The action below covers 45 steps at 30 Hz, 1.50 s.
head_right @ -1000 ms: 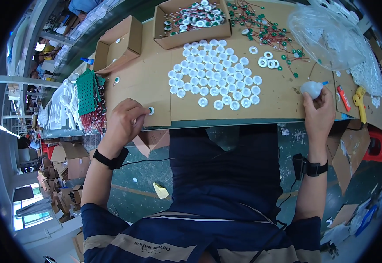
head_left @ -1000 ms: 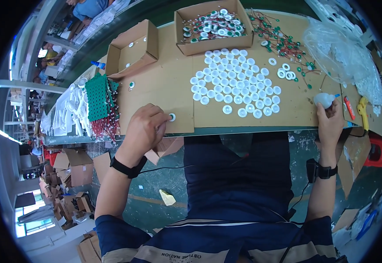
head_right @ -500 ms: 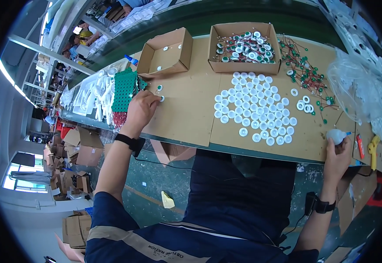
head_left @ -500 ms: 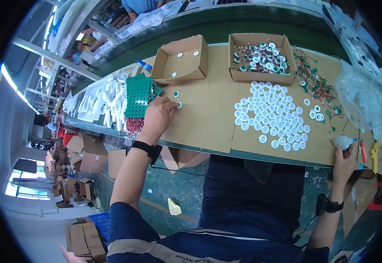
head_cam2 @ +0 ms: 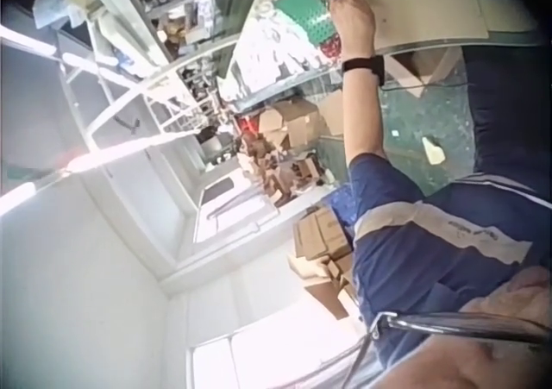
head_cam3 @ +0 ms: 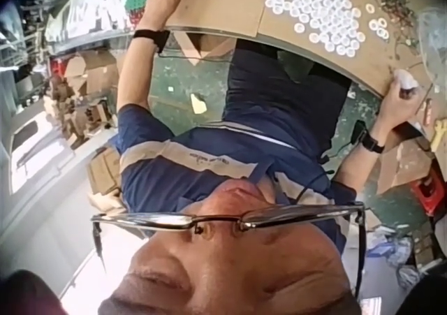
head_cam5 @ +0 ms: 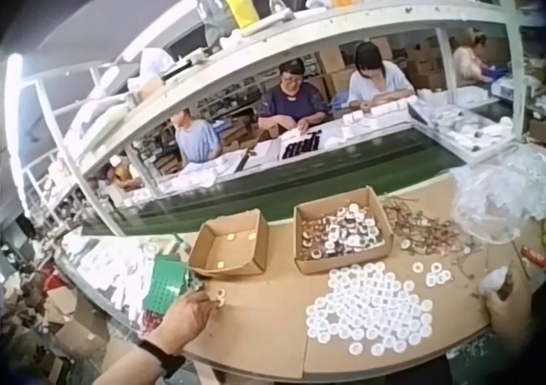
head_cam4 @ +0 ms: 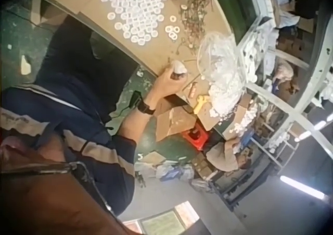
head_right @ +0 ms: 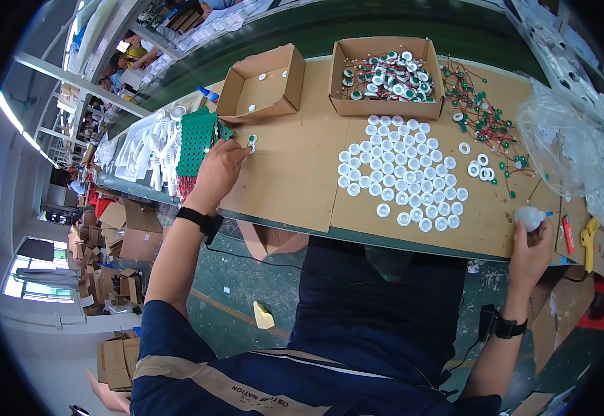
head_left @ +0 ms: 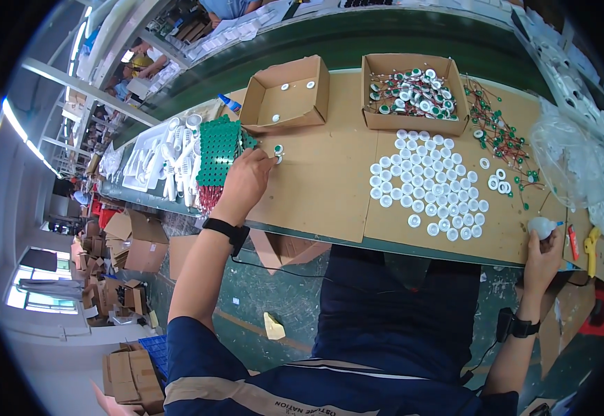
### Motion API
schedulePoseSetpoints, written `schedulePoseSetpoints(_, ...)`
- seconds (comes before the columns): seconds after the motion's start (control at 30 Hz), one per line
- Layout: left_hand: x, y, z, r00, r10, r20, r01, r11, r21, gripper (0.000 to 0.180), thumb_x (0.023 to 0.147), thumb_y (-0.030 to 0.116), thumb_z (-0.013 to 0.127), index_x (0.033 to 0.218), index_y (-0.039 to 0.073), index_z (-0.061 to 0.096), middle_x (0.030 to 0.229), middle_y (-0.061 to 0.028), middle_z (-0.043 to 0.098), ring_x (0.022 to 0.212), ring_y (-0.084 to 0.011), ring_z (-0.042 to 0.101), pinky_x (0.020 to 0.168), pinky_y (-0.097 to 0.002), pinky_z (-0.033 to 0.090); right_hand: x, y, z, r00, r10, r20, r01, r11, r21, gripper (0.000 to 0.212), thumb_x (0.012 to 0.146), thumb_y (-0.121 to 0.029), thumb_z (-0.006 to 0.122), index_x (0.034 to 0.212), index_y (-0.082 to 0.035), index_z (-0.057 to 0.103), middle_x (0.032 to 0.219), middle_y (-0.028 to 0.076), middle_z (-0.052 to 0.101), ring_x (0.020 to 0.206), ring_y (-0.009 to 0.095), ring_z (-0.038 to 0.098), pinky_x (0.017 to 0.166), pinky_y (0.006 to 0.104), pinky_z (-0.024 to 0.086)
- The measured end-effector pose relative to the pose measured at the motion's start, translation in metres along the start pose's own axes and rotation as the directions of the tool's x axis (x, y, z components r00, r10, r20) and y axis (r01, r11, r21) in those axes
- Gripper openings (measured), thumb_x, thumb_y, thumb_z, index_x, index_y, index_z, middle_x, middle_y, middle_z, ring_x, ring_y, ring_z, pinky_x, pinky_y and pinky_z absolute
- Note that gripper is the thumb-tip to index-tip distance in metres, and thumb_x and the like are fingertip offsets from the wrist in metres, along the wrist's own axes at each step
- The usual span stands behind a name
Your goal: The person picks up a circuit board and a white plastic cap, fits them together, and applies glue from a bottle to secure the assembly. They repeat this process for several units, placing each finished piece on the table before finally gathering them together.
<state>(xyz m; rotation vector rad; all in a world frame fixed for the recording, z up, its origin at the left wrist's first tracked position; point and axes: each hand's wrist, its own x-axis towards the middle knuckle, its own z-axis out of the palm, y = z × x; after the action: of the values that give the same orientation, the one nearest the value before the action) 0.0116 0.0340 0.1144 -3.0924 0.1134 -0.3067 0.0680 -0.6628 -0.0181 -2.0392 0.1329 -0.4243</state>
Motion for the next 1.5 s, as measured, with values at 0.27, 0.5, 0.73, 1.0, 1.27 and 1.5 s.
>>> schedulePoseSetpoints(0.27,-0.002,0.001,-0.002,0.999,-0.028,0.016,0.029,0.994,-0.103,0.018,0.104,0.012,0.078,0.118,0.002,0.085,0.118,-0.0171,0.081,0.116,-0.0393,0.074,0.103,-0.0494,0.061,-0.002,-0.006,0.002,1.000,-0.011,-0.001,0.011,1.000,-0.012,0.048,0.111,-0.003,0.076,0.155,0.008,0.059,0.142,0.015,0.072,0.132,0.022,0.073,0.117,0.0374,0.056)
schedulePoseSetpoints(0.5,0.000,-0.002,-0.005,0.998,-0.064,0.021,0.066,0.993,-0.098,0.019,0.104,0.015,0.080,0.116,0.002,0.085,0.116,-0.0174,0.082,0.113,-0.0389,0.076,0.102,-0.0494,0.062,-0.003,-0.009,0.002,1.000,-0.012,-0.001,0.012,1.000,-0.012,0.047,0.110,-0.002,0.076,0.154,0.008,0.060,0.141,0.014,0.073,0.128,0.021,0.073,0.114,0.0362,0.057)
schedulePoseSetpoints(0.73,-0.003,-0.003,-0.006,0.995,-0.096,-0.034,0.093,0.991,-0.096,0.017,0.104,0.015,0.079,0.114,0.003,0.086,0.114,-0.0164,0.082,0.110,-0.0391,0.077,0.099,-0.0495,0.062,-0.002,-0.008,0.003,1.000,-0.015,-0.006,0.015,1.000,-0.007,0.047,0.110,-0.002,0.076,0.154,0.007,0.060,0.140,0.014,0.073,0.128,0.021,0.073,0.113,0.0358,0.057)
schedulePoseSetpoints(1.0,-0.021,0.013,-0.026,0.989,-0.132,-0.060,0.123,0.982,-0.140,0.015,0.102,0.011,0.080,0.113,0.003,0.085,0.112,-0.0189,0.081,0.108,-0.0407,0.077,0.095,-0.0476,0.063,-0.003,-0.017,-0.004,1.000,-0.009,0.001,0.009,0.989,-0.148,0.049,0.107,-0.008,0.081,0.151,0.005,0.064,0.134,0.014,0.079,0.120,0.020,0.077,0.106,0.0354,0.061)
schedulePoseSetpoints(1.27,-0.041,0.107,-0.022,0.996,-0.032,-0.084,-0.005,0.916,-0.401,0.016,0.099,0.009,0.083,0.113,0.002,0.085,0.110,-0.0168,0.083,0.105,-0.0387,0.078,0.094,-0.0470,0.064,0.010,-0.057,0.000,0.999,0.028,-0.025,-0.033,0.970,-0.240,0.051,0.106,-0.009,0.082,0.152,0.005,0.064,0.130,0.015,0.082,0.118,0.021,0.080,0.102,0.0356,0.062)
schedulePoseSetpoints(1.5,-0.018,0.195,-0.004,0.984,0.113,-0.136,-0.169,0.832,-0.529,0.024,0.099,0.009,0.082,0.122,0.004,0.083,0.116,-0.0162,0.080,0.109,-0.0388,0.077,0.097,-0.0482,0.063,-0.016,-0.048,-0.011,0.958,-0.106,-0.265,0.091,0.994,-0.065,0.045,0.108,-0.005,0.078,0.151,0.003,0.067,0.126,0.012,0.082,0.112,0.020,0.079,0.099,0.0343,0.062)
